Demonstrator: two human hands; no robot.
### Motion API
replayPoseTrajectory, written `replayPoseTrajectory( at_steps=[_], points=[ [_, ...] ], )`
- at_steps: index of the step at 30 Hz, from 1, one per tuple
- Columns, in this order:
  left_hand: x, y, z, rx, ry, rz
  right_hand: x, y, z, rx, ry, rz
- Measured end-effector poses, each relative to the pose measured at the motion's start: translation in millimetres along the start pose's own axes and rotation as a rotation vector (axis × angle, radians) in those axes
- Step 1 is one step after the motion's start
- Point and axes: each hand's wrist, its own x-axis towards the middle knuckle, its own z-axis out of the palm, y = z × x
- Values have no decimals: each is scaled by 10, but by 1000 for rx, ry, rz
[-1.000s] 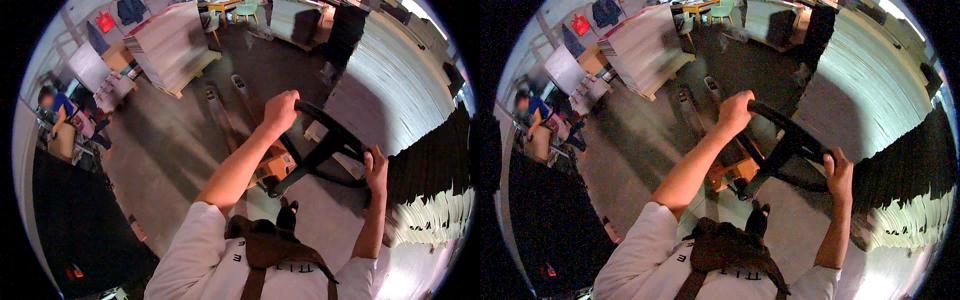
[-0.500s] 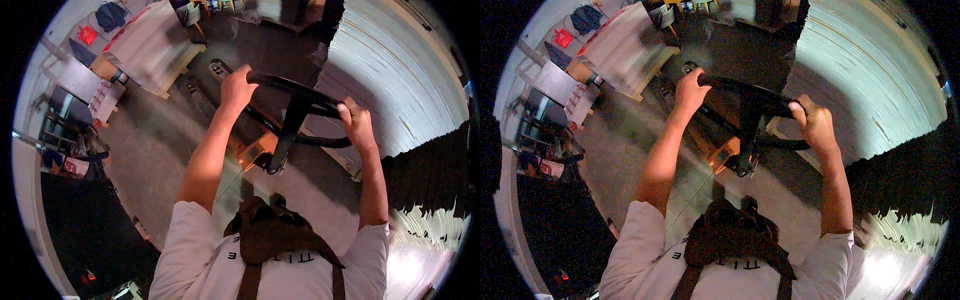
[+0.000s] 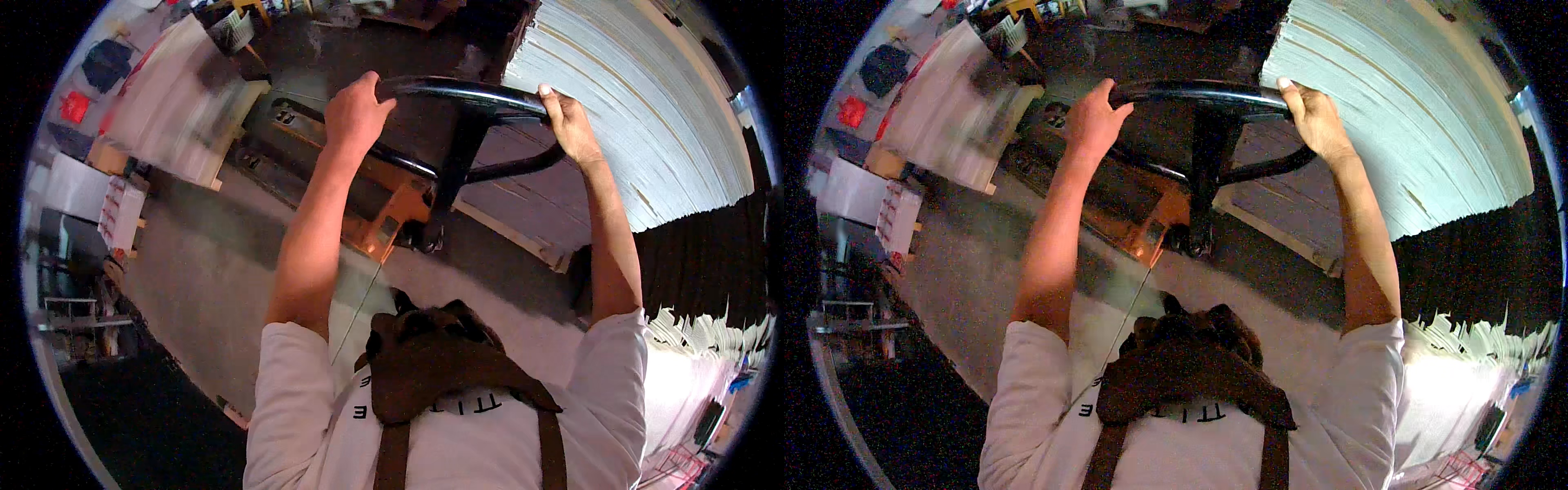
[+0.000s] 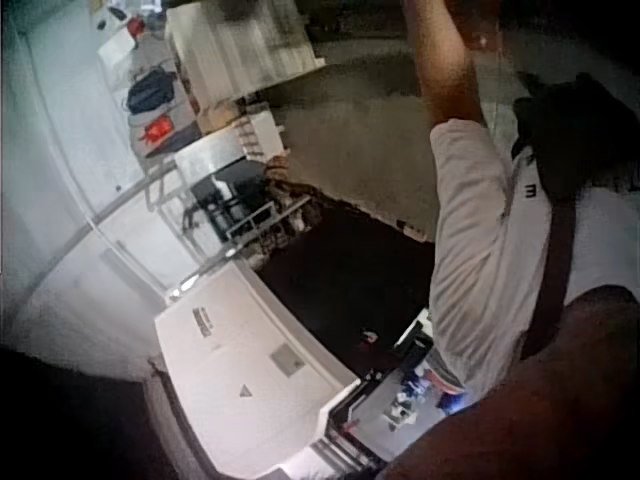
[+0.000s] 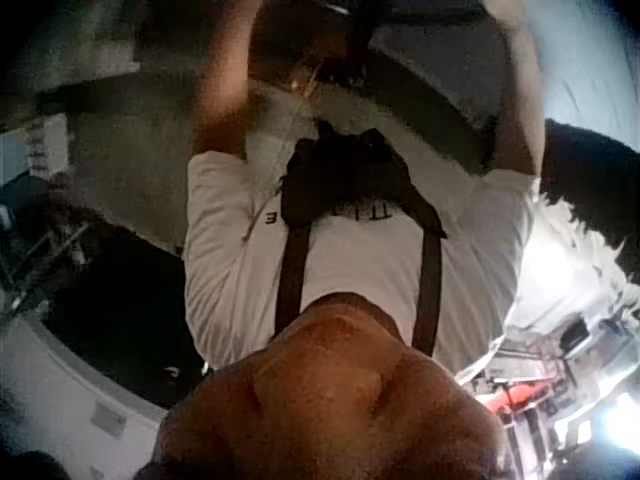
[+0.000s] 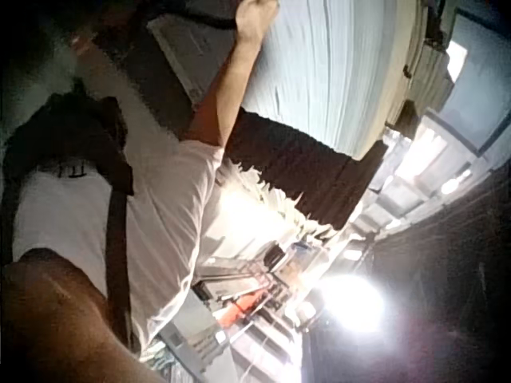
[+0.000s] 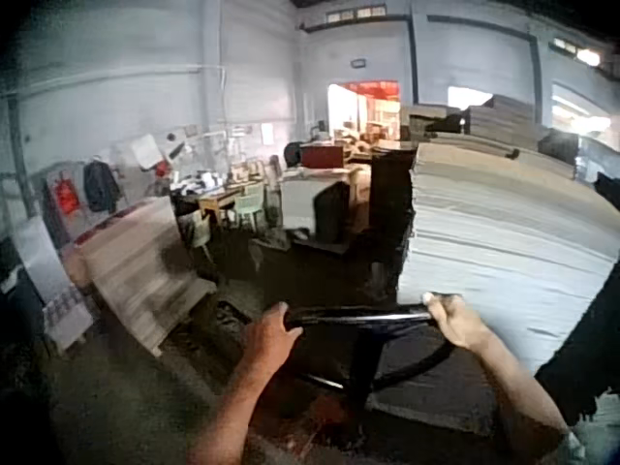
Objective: The person uses a manual pallet jack to move stacks of flat cardboard sheets and other palletized materials within a warehouse. They position the forks under pallets, lift and transport them short distances, and set them down in different locations.
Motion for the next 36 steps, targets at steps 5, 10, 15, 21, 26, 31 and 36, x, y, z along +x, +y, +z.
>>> replayPoseTrajectory(
  at_steps=[5, 10, 15, 21, 26, 31, 36],
  points=[
    [410, -33, 209, 29, 13, -1, 497, 174, 12, 11, -50, -21],
    [739, -109, 341, 74, -44, -68, 902, 74, 83, -71, -44, -26],
    [898, -235, 475, 14, 73, -68, 1236, 192, 284, -212, 146, -266],
    [988, -228, 439, -145, 37, -99, 1492, 126, 306, -74, 89, -189],
    [1112, -342, 544, -110, 160, -3, 1588, 79, 281, -94, 10, -130],
    [1197, -439, 543, -126, 111, 60, 1588, 172, 175, -12, -85, -300],
    [1310, -505, 706, -120, 180, 127, 1615, 459, 30, 129, -355, -156]
  ],
)
